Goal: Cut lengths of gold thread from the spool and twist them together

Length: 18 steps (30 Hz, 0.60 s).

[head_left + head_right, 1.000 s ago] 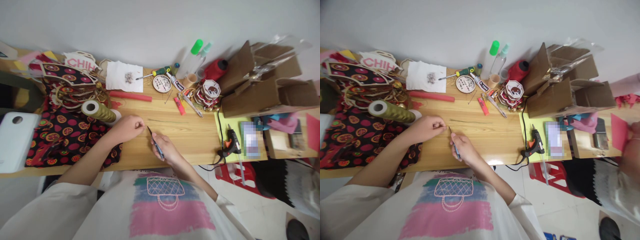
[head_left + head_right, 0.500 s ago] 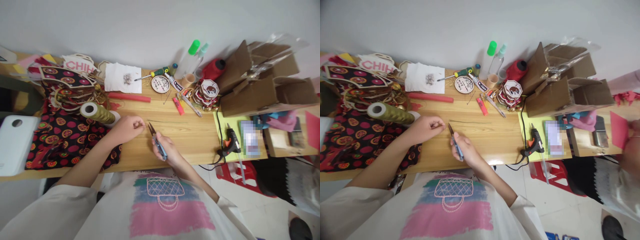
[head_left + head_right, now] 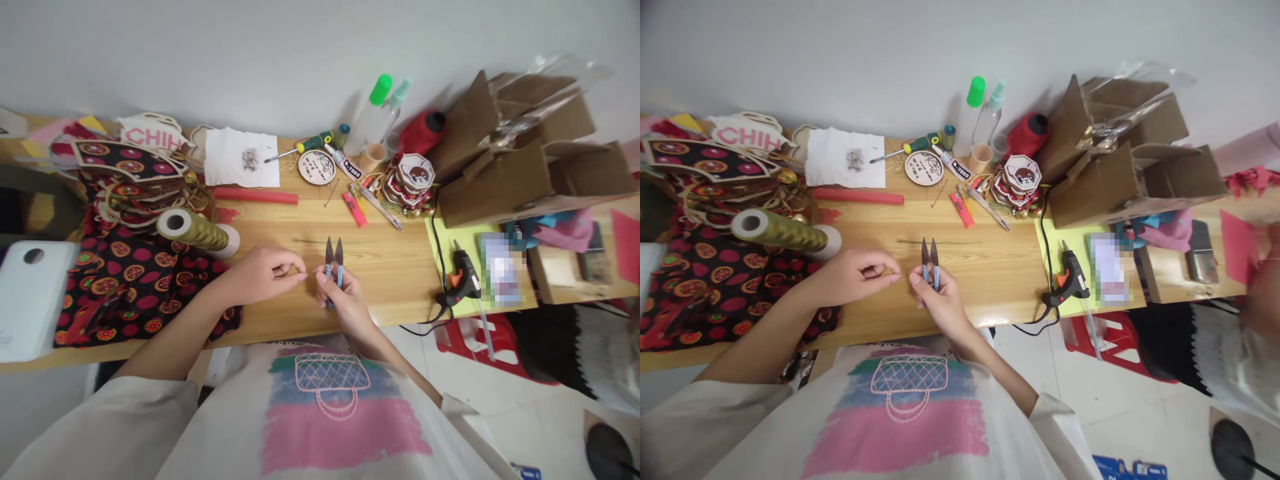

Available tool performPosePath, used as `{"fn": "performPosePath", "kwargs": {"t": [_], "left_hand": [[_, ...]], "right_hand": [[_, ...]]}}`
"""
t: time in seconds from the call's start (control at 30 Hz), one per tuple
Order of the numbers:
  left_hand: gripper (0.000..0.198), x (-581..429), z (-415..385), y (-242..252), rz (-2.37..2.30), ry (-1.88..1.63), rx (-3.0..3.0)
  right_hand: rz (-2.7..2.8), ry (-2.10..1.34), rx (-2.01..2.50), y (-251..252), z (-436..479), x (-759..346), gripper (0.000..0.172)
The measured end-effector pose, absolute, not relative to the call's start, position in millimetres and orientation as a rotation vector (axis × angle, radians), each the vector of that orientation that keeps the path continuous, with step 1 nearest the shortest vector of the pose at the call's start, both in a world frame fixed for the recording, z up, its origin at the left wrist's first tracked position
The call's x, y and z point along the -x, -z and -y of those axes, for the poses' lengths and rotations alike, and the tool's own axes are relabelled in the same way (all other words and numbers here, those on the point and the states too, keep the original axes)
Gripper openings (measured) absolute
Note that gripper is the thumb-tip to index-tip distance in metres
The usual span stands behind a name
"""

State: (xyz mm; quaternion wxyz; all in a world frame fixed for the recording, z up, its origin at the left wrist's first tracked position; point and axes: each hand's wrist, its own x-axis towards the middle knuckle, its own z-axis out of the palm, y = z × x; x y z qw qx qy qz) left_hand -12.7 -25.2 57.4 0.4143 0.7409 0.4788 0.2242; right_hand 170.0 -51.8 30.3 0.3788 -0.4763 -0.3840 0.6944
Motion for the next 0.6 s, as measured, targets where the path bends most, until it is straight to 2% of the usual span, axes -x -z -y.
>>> {"fn": "performPosePath", "kwargs": {"t": [0.4, 0.6], "left_hand": [[0.020, 12.2, 25.8, -57.6, -1.198, -0.537, -1.883], [0.018, 13.8, 24.4, -54.6, -1.266, -0.527, -1.866]], "right_hand": [[1.232, -1.741, 1.282, -35.3, 45.1, -168.6, 0.034], [1.360, -1.552, 1.408, -37.1, 36.0, -192.7, 0.031]]}}
